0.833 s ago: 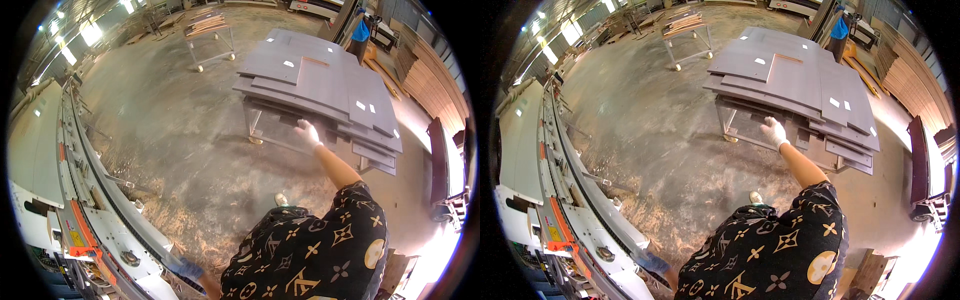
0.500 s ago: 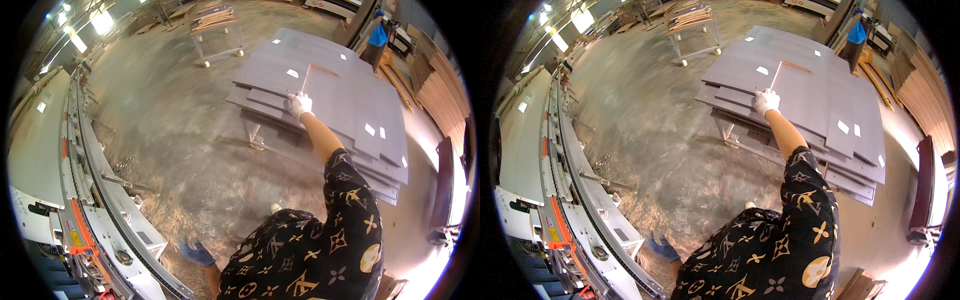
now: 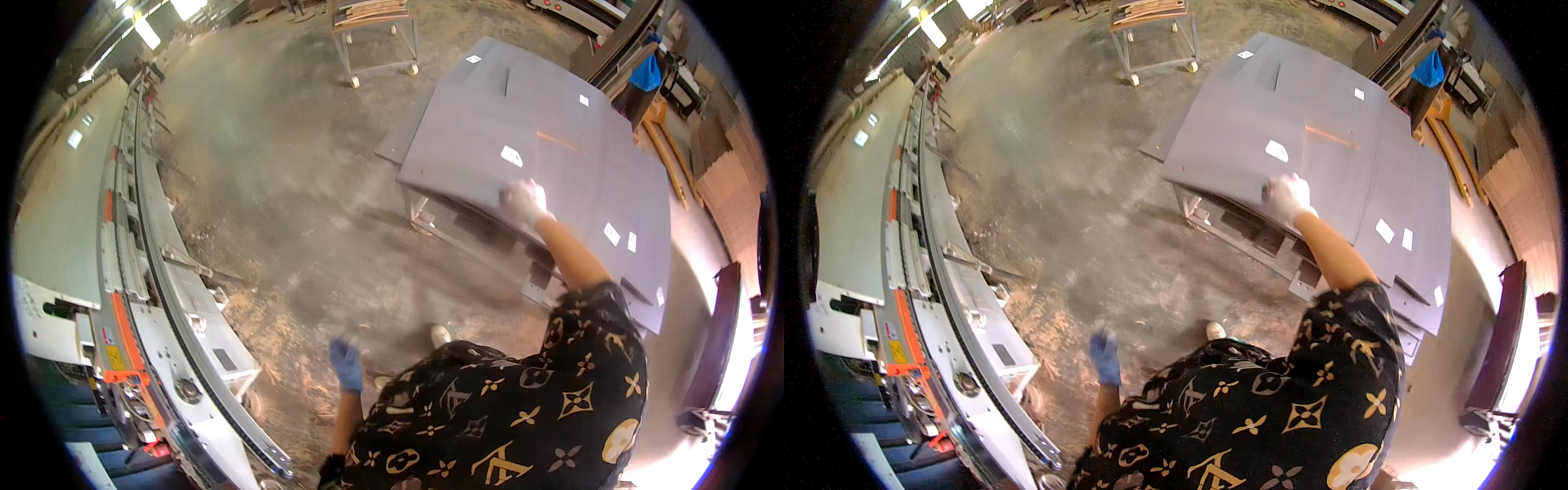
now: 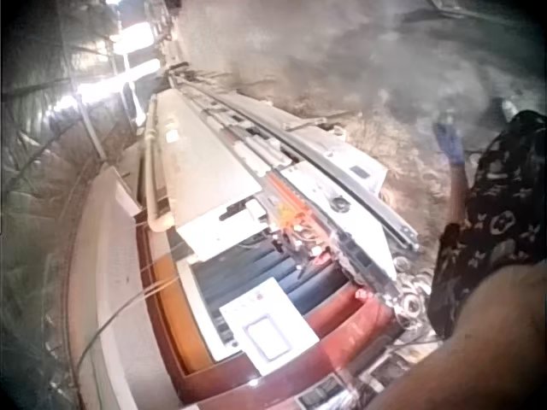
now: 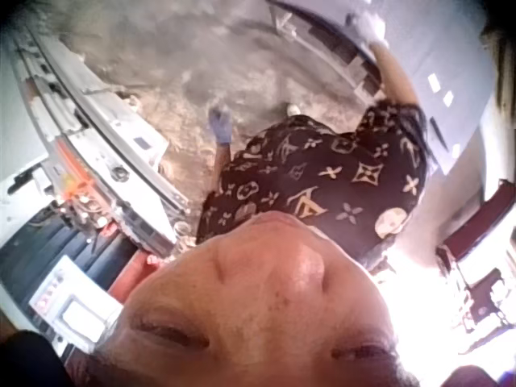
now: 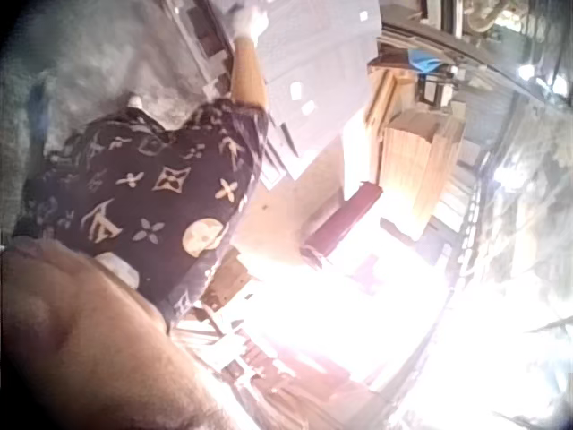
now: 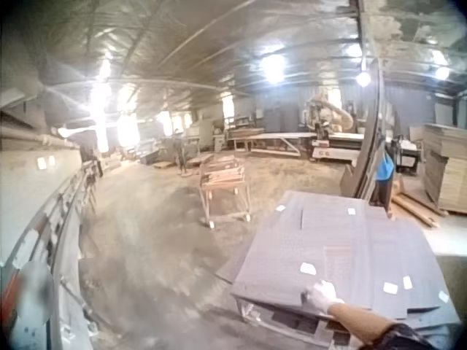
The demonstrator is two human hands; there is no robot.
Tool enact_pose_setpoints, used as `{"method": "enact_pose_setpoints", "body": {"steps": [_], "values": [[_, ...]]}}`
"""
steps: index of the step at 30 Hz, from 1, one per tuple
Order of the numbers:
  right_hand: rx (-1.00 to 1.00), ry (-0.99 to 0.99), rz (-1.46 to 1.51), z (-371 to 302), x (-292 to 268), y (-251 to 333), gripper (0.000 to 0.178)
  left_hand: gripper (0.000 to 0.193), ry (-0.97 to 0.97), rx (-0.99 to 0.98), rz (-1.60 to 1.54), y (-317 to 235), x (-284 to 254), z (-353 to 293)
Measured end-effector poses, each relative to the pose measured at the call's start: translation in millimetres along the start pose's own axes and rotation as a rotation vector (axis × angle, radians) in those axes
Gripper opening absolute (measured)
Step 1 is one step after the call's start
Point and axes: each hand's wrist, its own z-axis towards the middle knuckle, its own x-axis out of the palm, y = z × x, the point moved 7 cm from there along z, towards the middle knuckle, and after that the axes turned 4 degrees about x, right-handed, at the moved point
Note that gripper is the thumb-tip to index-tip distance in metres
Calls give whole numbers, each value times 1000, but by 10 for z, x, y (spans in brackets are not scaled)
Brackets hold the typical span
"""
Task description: The person repeatedly picks up large, flat, grey panels from a stack and places them onto a conveyor belt. They then retrieve the panels from the other end of the conveyor and return them to the stack, repeating this cycle multiple times.
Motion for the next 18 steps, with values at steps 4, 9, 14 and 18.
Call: {"method": "enact_pose_setpoints", "body": {"steps": [4,9,14,18], "values": [[-93,-216,174,-1291,36,-255,6,48,151,-361,-225,24,1186,394],[6,-473,450,-2330,149,-587,23,53,445,-437,-179,62,2259,344],[459,-307,1008,-2471,770,-1223,48,48,445,-155,-142,244,2406,-159],[565,186,1594,-2356,967,-1256,24,39,379,-150,-65,55,2187,-163]]}}
